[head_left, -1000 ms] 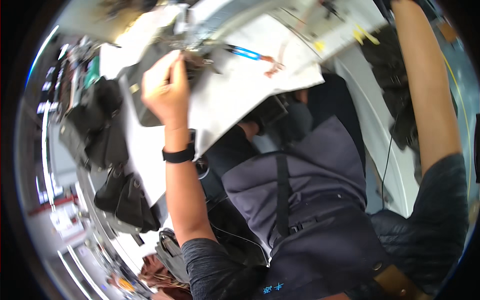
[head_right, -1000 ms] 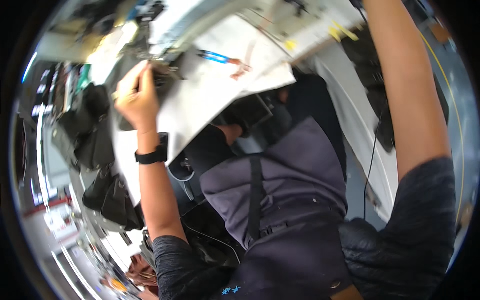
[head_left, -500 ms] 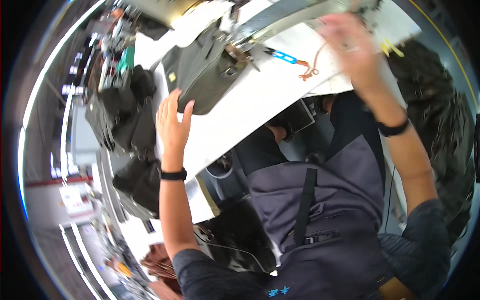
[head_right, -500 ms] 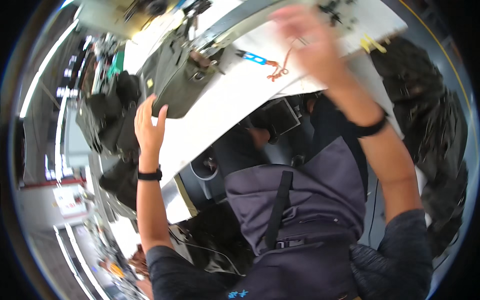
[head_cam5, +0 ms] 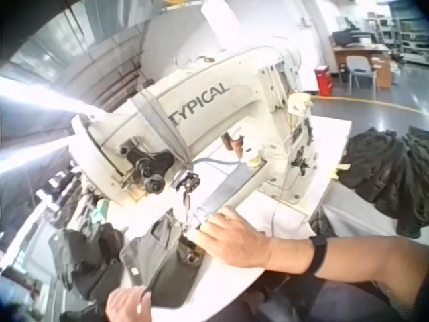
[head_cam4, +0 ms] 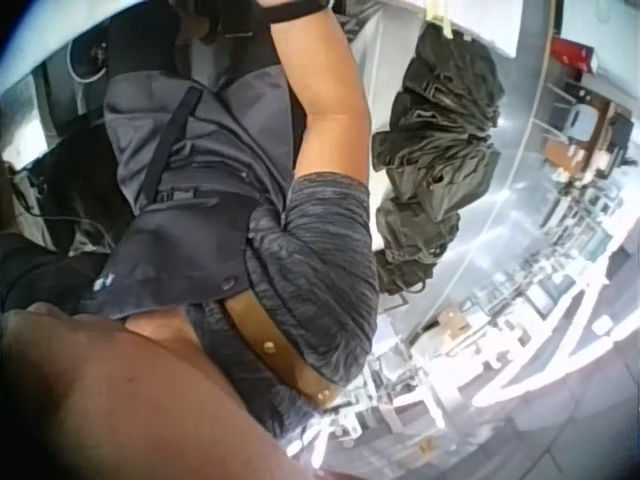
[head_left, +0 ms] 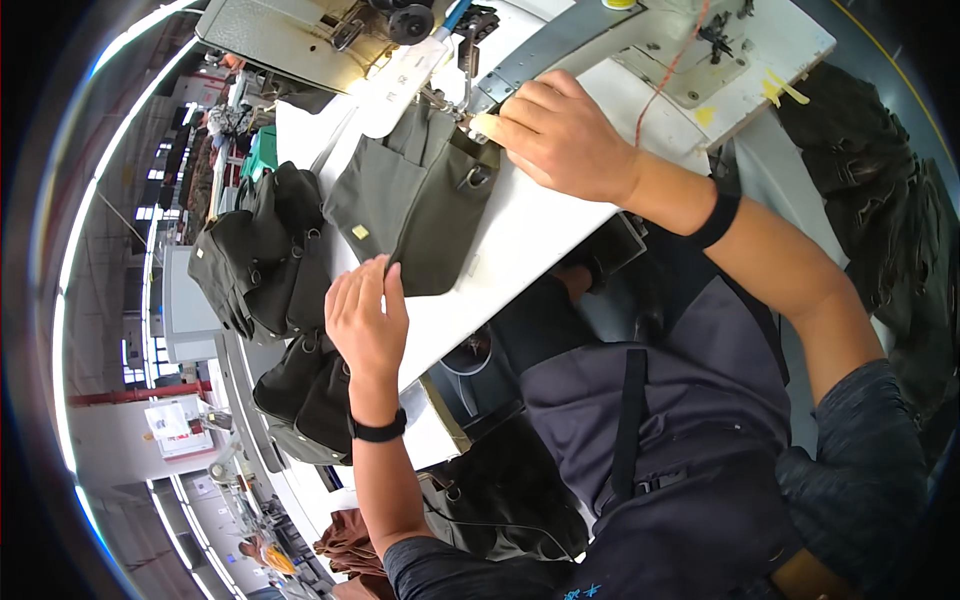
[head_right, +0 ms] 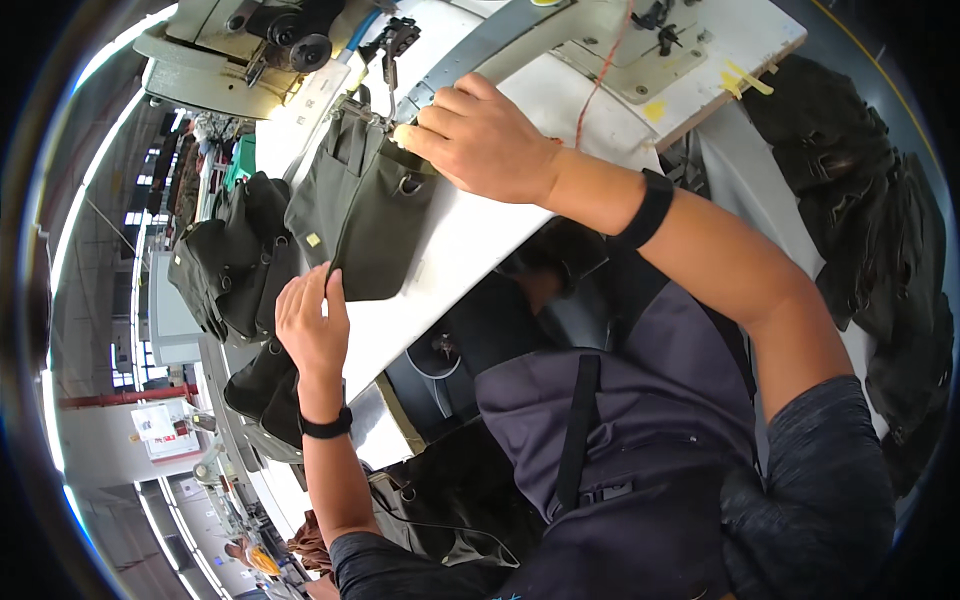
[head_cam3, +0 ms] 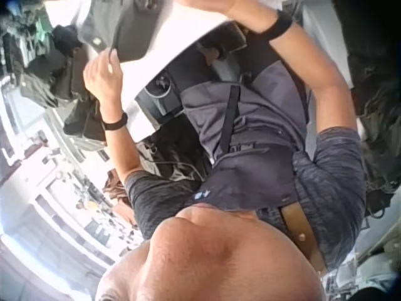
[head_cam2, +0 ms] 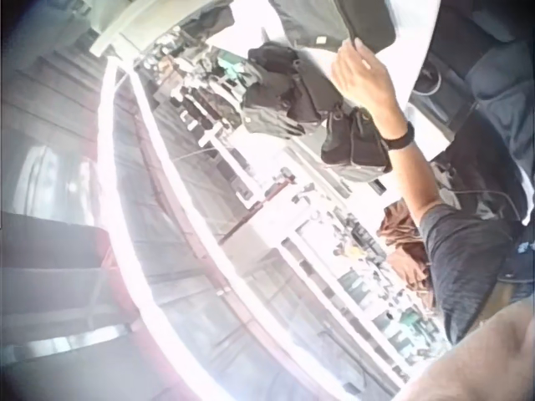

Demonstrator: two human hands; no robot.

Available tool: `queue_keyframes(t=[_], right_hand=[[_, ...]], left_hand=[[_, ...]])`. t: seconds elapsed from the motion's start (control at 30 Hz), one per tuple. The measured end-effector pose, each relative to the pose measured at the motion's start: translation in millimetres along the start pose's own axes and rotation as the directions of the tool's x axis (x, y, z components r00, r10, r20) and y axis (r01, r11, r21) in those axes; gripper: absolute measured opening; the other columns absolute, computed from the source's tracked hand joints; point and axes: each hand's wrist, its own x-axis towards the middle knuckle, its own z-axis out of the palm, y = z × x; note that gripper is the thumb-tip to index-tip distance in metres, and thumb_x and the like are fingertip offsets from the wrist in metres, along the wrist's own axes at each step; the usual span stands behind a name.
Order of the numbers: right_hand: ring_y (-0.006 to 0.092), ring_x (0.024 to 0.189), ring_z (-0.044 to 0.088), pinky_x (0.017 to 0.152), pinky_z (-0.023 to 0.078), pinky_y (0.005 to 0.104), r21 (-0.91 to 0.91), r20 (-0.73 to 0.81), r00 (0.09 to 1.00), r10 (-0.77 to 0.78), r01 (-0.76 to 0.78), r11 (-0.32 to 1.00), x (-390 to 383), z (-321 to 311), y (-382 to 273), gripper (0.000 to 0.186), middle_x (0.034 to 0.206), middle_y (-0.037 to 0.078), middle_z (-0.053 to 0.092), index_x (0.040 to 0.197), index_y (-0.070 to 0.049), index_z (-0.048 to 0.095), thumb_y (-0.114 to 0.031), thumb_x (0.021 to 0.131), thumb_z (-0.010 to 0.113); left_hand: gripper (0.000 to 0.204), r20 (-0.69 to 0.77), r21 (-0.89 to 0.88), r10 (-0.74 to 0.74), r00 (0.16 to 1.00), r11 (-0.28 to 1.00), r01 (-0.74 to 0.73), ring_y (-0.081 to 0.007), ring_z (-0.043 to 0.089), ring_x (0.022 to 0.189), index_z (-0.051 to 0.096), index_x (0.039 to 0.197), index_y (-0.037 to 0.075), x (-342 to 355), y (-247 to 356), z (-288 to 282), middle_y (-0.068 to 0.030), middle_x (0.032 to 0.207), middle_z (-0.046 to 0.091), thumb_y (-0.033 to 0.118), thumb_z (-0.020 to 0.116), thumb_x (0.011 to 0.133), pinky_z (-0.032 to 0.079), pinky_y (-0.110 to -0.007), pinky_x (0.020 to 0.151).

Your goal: The person sews a zipper onto a dark green bag using a sewing machine. They repeatedly align the zipper, guide the bag under the needle, and stitch along the zipper line. The person also uses scissors to trim threads and adjusts the bag's position multiple times.

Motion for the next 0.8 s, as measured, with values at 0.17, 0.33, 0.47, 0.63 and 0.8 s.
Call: queue_keyframes(t=[0.17,0.33,0.47,0.63,0.8], right_hand=[[0.0196,0.097,0.06,0.093,0.045,0.037,0.058,0.046,0.985,-0.164,0.161,0.985,21.6,-13.7,21.1,0.025,0.091,0.0,0.059,0.108,-0.01,0.073,-0.012,0.084,0.067],[0.0199,0.1,0.061,0.09,0.047,0.0383,0.01,0.148,0.949,-0.28,0.281,0.96,41.1,-20.5,40.2,0.01,0.092,-0.001,0.062,0.091,-0.011,0.071,-0.009,0.081,0.069],[0.0252,0.103,0.06,0.095,0.048,0.0414,0.174,0.259,0.965,-0.044,-0.002,0.985,38.8,-21.7,46.4,0.025,0.102,0.003,0.064,0.108,-0.009,0.072,-0.007,0.084,0.075],[0.0196,0.104,0.062,0.092,0.047,0.0381,0.036,0.178,0.958,-0.226,0.223,0.974,39.9,-18.3,43.4,0.014,0.101,0.0,0.065,0.094,-0.013,0.077,-0.01,0.083,0.07],[0.0305,0.104,0.068,0.094,0.05,0.0447,-0.055,0.275,0.927,-0.257,0.282,0.958,51.3,-26.1,35.1,0.032,0.102,0.015,0.071,0.104,-0.008,0.077,-0.036,0.103,0.061]], left_hand=[[0.015,-0.036,0.026,-0.038,0.999,0.999,0.039,-0.025,0.075,0.09,0.078,0.104,0.006,1.8,25.9,-29.6,-0.0063,0.092,0.077,0.01,0.084,0.09,0.057,-0.041,0.092],[0.029,-0.026,-0.03,-0.026,0.999,0.999,0.025,-0.0263,0.068,0.078,0.078,0.115,0.004,7.7,64.3,-49.0,-0.0069,0.083,0.068,0.003,0.084,0.086,0.055,-0.04,0.076],[0.038,-0.018,-0.227,-0.016,1.0,0.974,0.011,-0.0258,0.065,0.07,0.078,0.118,0.002,34.3,106.7,-63.2,-0.0074,0.077,0.063,-0.006,0.078,0.081,0.054,-0.037,0.065],[0.035,0.081,-0.425,-0.076,0.994,0.899,0.104,-0.0241,0.06,0.063,0.076,0.111,0.003,71.2,138.3,-75.3,-0.0056,0.072,0.057,-0.006,0.075,0.077,0.051,-0.038,0.058],[0.031,0.196,-0.433,-0.029,0.98,0.894,0.113,-0.0253,0.064,0.067,0.075,0.108,0.005,76.3,138.5,-78.2,-0.0069,0.075,0.06,-0.004,0.076,0.078,0.053,-0.036,0.059]])
